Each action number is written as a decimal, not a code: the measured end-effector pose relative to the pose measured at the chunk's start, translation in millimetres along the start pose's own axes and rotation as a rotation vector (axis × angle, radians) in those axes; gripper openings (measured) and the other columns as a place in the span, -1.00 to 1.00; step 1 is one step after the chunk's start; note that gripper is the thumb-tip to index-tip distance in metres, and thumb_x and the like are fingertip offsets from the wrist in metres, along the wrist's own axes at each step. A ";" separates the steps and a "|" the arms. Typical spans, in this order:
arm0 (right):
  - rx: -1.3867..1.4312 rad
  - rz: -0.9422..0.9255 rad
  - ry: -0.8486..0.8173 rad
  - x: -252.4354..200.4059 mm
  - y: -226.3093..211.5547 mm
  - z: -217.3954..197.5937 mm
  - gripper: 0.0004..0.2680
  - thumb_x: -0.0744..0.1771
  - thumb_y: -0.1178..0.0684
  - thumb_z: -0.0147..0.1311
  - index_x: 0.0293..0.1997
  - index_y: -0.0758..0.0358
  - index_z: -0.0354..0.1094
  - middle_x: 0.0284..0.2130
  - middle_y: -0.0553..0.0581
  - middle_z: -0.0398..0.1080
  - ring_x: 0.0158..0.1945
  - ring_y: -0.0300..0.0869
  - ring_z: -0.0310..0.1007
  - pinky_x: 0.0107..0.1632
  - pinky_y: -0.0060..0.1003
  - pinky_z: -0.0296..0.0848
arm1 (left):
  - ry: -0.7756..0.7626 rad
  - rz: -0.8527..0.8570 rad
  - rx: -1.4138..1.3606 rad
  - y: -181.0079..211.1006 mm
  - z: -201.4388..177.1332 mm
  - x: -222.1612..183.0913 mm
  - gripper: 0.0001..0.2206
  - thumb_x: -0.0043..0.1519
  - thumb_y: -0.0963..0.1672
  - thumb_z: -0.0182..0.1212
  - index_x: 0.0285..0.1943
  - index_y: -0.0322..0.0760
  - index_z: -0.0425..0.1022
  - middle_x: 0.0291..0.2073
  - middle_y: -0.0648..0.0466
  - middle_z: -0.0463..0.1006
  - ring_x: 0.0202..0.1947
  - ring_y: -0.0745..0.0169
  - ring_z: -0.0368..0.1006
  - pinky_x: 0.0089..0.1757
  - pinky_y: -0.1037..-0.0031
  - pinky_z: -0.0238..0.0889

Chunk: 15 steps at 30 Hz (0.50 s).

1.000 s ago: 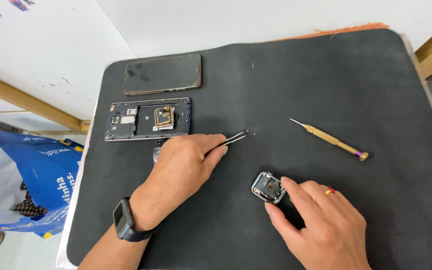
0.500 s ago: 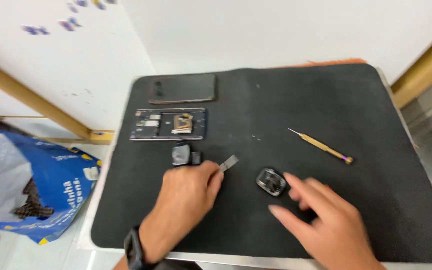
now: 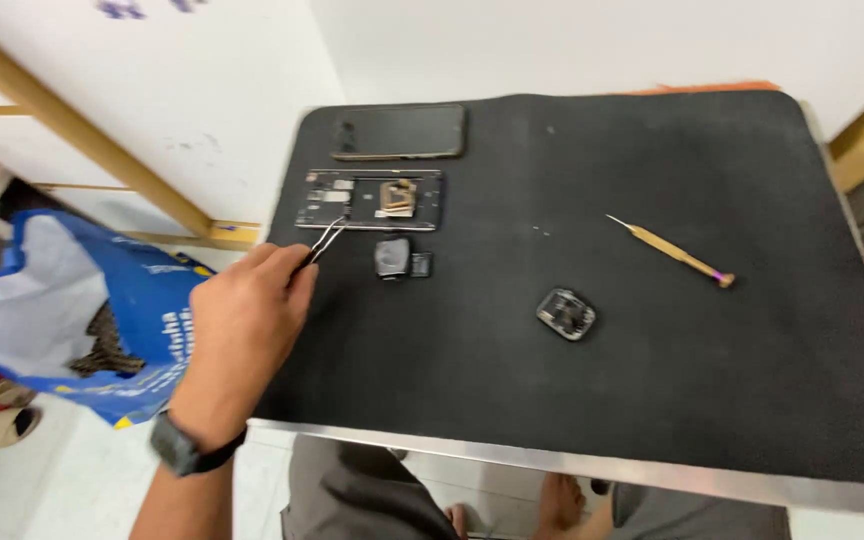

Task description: Disassembling and inspecting the internal components of a smartwatch using precision tools.

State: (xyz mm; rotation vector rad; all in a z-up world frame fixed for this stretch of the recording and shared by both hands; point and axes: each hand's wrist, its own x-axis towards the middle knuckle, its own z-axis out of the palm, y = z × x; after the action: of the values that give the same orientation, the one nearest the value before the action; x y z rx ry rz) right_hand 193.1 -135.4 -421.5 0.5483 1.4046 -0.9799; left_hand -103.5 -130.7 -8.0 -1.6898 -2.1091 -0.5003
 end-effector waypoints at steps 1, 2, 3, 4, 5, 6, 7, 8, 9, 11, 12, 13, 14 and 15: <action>0.271 0.247 0.405 109.0 43.4 -8.0 -0.82 0.46 -0.06 -0.28 0.22 -0.08 0.06 0.20 0.00 0.13 0.25 -0.12 0.07 0.26 -0.05 0.09 | -0.040 -0.025 0.161 -5.6 6.8 -3.8 -0.93 0.33 -0.06 0.17 -0.21 0.00 0.48 -0.37 0.16 0.52 -0.45 -0.05 0.52 -0.51 0.19 0.23; 0.554 0.494 0.817 189.8 132.2 19.6 -0.71 0.48 -0.07 -0.35 0.42 -0.10 0.02 0.40 0.00 0.14 0.43 -0.09 0.13 0.42 -0.06 0.10 | -0.072 -0.046 0.315 -8.3 17.6 -4.7 -0.81 0.35 -0.03 0.10 -0.35 0.02 0.35 -0.45 0.14 0.46 -0.55 -0.06 0.49 -0.59 0.19 0.17; 0.553 0.493 0.829 145.6 102.3 13.2 -0.71 0.48 -0.07 -0.35 0.42 -0.10 0.02 0.40 0.00 0.14 0.43 -0.09 0.13 0.42 -0.06 0.10 | -0.061 -0.047 0.316 -8.4 24.6 -9.8 -0.81 0.35 -0.03 0.10 -0.35 0.02 0.35 -0.45 0.14 0.46 -0.55 -0.06 0.49 -0.59 0.19 0.17; 0.521 0.445 0.992 94.1 75.7 11.2 -0.69 0.46 -0.09 -0.28 0.40 -0.06 0.07 0.39 0.01 0.17 0.43 -0.08 0.14 0.41 -0.06 0.10 | -0.066 -0.045 0.345 -5.2 34.5 -16.2 -0.84 0.33 -0.09 0.06 -0.35 0.02 0.33 -0.46 0.14 0.43 -0.54 -0.03 0.49 -0.59 0.21 0.20; 0.483 0.395 1.153 34.1 53.2 6.1 -0.68 0.43 -0.11 -0.21 0.38 -0.03 0.13 0.38 0.02 0.19 0.42 -0.07 0.16 0.40 -0.06 0.11 | -0.071 -0.044 0.375 -0.7 45.4 -22.4 -0.85 0.31 -0.14 0.03 -0.35 0.01 0.31 -0.47 0.15 0.39 -0.52 0.00 0.48 -0.58 0.23 0.23; 0.497 0.410 1.153 -47.5 70.0 -32.6 -0.68 0.43 -0.11 -0.21 0.38 -0.03 0.13 0.38 0.02 0.19 0.42 -0.07 0.16 0.40 -0.06 0.11 | -0.070 -0.032 0.359 12.5 33.0 -19.7 -0.85 0.31 -0.14 0.03 -0.35 0.01 0.31 -0.47 0.15 0.39 -0.52 0.00 0.48 -0.58 0.23 0.23; 0.436 0.336 1.387 -141.3 108.5 -45.7 -0.65 0.39 -0.14 -0.11 0.34 0.02 0.21 0.37 0.04 0.23 0.41 -0.06 0.18 0.39 -0.07 0.11 | 0.011 -0.065 0.355 25.7 20.8 -17.0 -0.85 0.34 -0.06 0.16 -0.30 0.01 0.35 -0.46 0.15 0.39 -0.48 0.01 0.47 -0.58 0.22 0.19; 0.361 0.257 1.615 -238.0 155.9 -22.2 -0.61 0.35 -0.18 -0.01 0.31 0.07 0.29 0.35 0.06 0.27 0.40 -0.05 0.20 0.38 -0.07 0.12 | 0.088 -0.101 0.350 38.1 8.1 -14.9 -0.78 0.36 0.03 0.28 -0.26 0.00 0.39 -0.44 0.15 0.38 -0.43 0.02 0.47 -0.58 0.22 0.15; 0.371 0.275 1.614 -307.2 162.3 -28.6 -0.61 0.35 -0.18 -0.01 0.31 0.07 0.29 0.35 0.06 0.27 0.40 -0.05 0.20 0.38 -0.07 0.12 | 0.087 -0.092 0.335 59.2 2.1 -10.6 -0.78 0.36 0.03 0.28 -0.26 0.00 0.39 -0.44 0.15 0.38 -0.43 0.02 0.47 -0.58 0.22 0.15; 0.161 0.084 2.060 -460.1 140.6 -24.1 -0.54 0.27 -0.25 0.19 0.24 0.18 0.46 0.33 0.10 0.35 0.39 -0.03 0.24 0.36 -0.08 0.14 | -0.099 -0.116 -0.177 94.6 -12.9 -2.6 -0.70 0.16 0.06 0.25 0.07 0.21 0.61 -0.04 0.30 0.64 0.00 0.26 0.55 -0.30 0.03 0.38; 0.155 0.083 2.056 -454.2 144.9 -31.4 -0.54 0.27 -0.25 0.19 0.24 0.18 0.46 0.33 0.10 0.35 0.39 -0.03 0.24 0.36 -0.08 0.14 | -0.100 -0.122 -0.178 104.4 -7.3 3.9 -0.70 0.16 0.06 0.25 0.07 0.21 0.61 -0.04 0.30 0.64 0.00 0.26 0.55 -0.30 0.03 0.38; 0.156 0.066 2.010 -447.9 149.0 -39.1 -0.58 0.28 -0.23 0.17 0.18 0.18 0.49 0.33 0.13 0.34 0.41 0.00 0.21 0.35 -0.02 0.14 | -0.195 0.148 -0.392 113.8 -1.3 10.5 -0.66 0.19 0.03 0.27 0.16 0.08 0.56 0.09 0.17 0.56 0.10 0.17 0.50 -0.17 0.13 0.39; 0.160 0.046 1.962 -439.3 152.3 -46.7 -0.62 0.29 -0.21 0.14 0.12 0.19 0.53 0.34 0.15 0.33 0.44 0.03 0.19 0.34 0.04 0.15 | -0.287 0.420 -0.601 122.2 4.6 16.0 -0.61 0.23 0.00 0.28 0.24 -0.06 0.50 0.22 0.04 0.49 0.20 0.07 0.45 -0.04 0.22 0.40; 0.157 0.042 1.956 -432.0 153.4 -47.9 -0.62 0.29 -0.21 0.14 0.12 0.19 0.53 0.34 0.15 0.33 0.44 0.03 0.19 0.34 0.04 0.15 | -0.291 0.414 -0.601 125.9 16.9 25.9 -0.61 0.23 0.00 0.28 0.24 -0.06 0.50 0.22 0.04 0.49 0.20 0.07 0.45 -0.04 0.22 0.40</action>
State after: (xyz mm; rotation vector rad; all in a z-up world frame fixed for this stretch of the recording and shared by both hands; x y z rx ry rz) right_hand 340.8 87.1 -45.9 1.9012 2.9056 -0.2440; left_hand 13.1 -74.2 -5.2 -2.5971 -1.8027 -0.8550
